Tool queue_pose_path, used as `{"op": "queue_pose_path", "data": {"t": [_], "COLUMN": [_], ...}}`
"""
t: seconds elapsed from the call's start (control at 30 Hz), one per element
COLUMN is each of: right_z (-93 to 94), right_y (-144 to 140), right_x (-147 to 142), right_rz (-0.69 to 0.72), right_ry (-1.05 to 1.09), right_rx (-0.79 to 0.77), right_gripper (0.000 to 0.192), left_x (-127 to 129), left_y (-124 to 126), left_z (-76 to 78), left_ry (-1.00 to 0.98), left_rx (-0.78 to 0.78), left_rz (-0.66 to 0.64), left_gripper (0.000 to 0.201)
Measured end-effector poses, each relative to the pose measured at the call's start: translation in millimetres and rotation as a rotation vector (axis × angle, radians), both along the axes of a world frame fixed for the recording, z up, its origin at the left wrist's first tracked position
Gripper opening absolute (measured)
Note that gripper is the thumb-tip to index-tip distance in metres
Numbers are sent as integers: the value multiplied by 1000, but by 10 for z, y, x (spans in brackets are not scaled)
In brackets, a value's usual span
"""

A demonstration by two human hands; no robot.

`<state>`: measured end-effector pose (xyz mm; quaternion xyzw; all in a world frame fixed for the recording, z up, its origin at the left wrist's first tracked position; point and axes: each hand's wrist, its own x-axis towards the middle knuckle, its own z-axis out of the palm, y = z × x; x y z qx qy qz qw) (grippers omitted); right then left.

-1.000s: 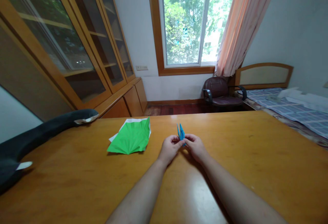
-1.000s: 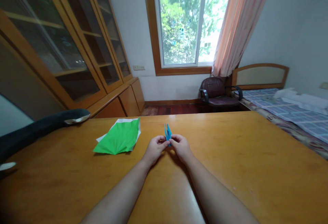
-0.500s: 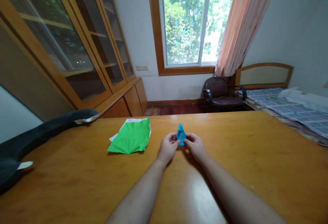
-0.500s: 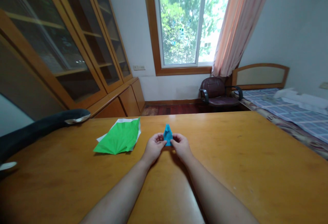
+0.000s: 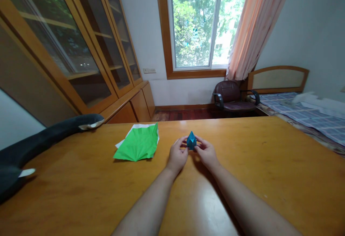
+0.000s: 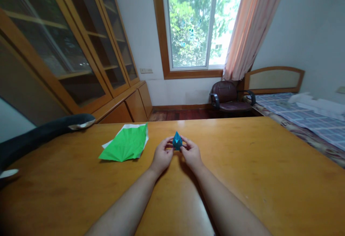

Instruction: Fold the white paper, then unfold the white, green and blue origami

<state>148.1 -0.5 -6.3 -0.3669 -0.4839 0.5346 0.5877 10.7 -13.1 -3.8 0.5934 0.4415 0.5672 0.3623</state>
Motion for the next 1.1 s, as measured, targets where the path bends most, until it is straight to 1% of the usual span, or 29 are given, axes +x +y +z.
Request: {"op": "queue_pose_path", "data": {"t": [0.2,0.3,0.4,0.57,0.67,0.8,0.9,1.03,1.1], "right_z": [-1,8,16,60,85,64,38,31,34], "right_y": [6,3,-5,-34,-41,-20,-9,-15,-15], "right_x": [7,15,22,24,22,19,20,26,28], "right_rz": [-47,-34,10,34,58,58,50,76,87], "right_ry": [-14,-2,18,29,78,108,62,11,7], "right_rx": [-6,-21,-32,-98,-144,-167,-166,-118,-85], "right_gripper": [50,41,32,31,32,36,34,28,29], "left_x": [13,25,24,-8,-25,-22,-11,-19,-34], "left_y": [18,48,57,25,30,47,48,42,39], "left_z": [-22,-39,-14,69,62,29,27,55,77], "left_ry": [-83,-201,-281,-308,-336,-354,-369,-399,-391], "left_rx": [-15,-89,-177,-238,-267,-327,-352,-341,-330], "left_rz": [-24,-53,-103,-195,-197,-220,-219,-217,-223], "left_gripper": [36,32,31,37,41,48,51,49,46]}}
